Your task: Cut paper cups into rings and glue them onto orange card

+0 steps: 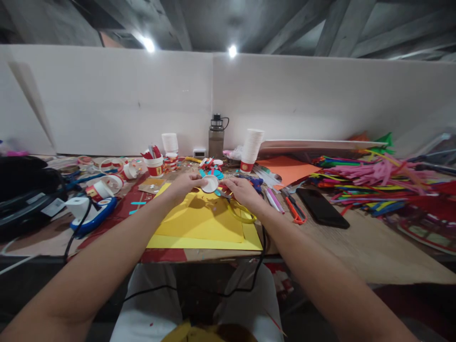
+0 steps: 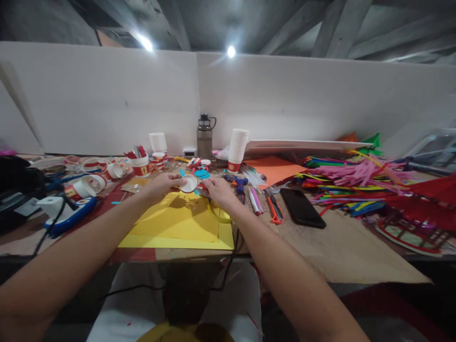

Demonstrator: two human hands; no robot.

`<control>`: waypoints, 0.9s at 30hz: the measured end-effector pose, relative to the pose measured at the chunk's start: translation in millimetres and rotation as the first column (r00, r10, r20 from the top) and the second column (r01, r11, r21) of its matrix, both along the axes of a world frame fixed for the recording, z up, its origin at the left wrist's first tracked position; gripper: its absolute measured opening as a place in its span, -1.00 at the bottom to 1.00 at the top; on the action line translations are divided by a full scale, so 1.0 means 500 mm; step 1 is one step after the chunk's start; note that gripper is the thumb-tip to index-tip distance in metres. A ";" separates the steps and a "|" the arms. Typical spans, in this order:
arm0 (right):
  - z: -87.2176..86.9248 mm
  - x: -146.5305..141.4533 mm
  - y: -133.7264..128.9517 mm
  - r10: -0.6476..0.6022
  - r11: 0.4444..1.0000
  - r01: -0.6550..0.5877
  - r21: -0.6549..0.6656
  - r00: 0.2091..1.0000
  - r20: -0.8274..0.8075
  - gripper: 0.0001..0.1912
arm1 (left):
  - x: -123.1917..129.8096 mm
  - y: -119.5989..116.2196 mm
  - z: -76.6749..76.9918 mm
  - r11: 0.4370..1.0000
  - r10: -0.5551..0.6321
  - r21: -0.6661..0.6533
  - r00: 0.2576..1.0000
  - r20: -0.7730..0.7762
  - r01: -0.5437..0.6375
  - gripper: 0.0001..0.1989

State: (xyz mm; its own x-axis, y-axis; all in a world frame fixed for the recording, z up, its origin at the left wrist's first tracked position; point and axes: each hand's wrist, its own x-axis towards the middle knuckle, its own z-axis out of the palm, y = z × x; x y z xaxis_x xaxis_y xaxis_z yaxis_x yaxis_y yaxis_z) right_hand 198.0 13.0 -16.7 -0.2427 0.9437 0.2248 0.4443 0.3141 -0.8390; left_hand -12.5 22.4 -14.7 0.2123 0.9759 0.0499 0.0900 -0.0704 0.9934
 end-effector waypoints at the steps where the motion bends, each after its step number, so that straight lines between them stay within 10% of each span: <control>1: -0.003 0.000 0.001 -0.016 1.000 0.016 0.006 1.000 0.020 -0.71 | -0.003 0.003 0.000 0.999 0.038 -0.018 0.998 0.041 -0.037 -0.71; 16: 0.014 -0.027 -0.068 0.314 0.926 -0.361 0.114 0.900 0.301 -0.86 | -0.008 0.010 0.001 0.980 0.180 -0.140 0.921 0.346 -0.139 -0.71; 22: 0.029 0.018 -0.023 -0.098 0.950 0.019 0.312 0.965 0.241 -0.75 | -0.008 0.011 0.001 0.976 0.200 -0.163 0.898 0.391 -0.146 -0.78; 27: 0.028 0.094 0.026 -0.520 0.838 0.314 0.445 0.706 0.480 -0.73 | -0.011 0.016 -0.001 0.981 0.170 -0.154 0.899 0.403 -0.117 -0.77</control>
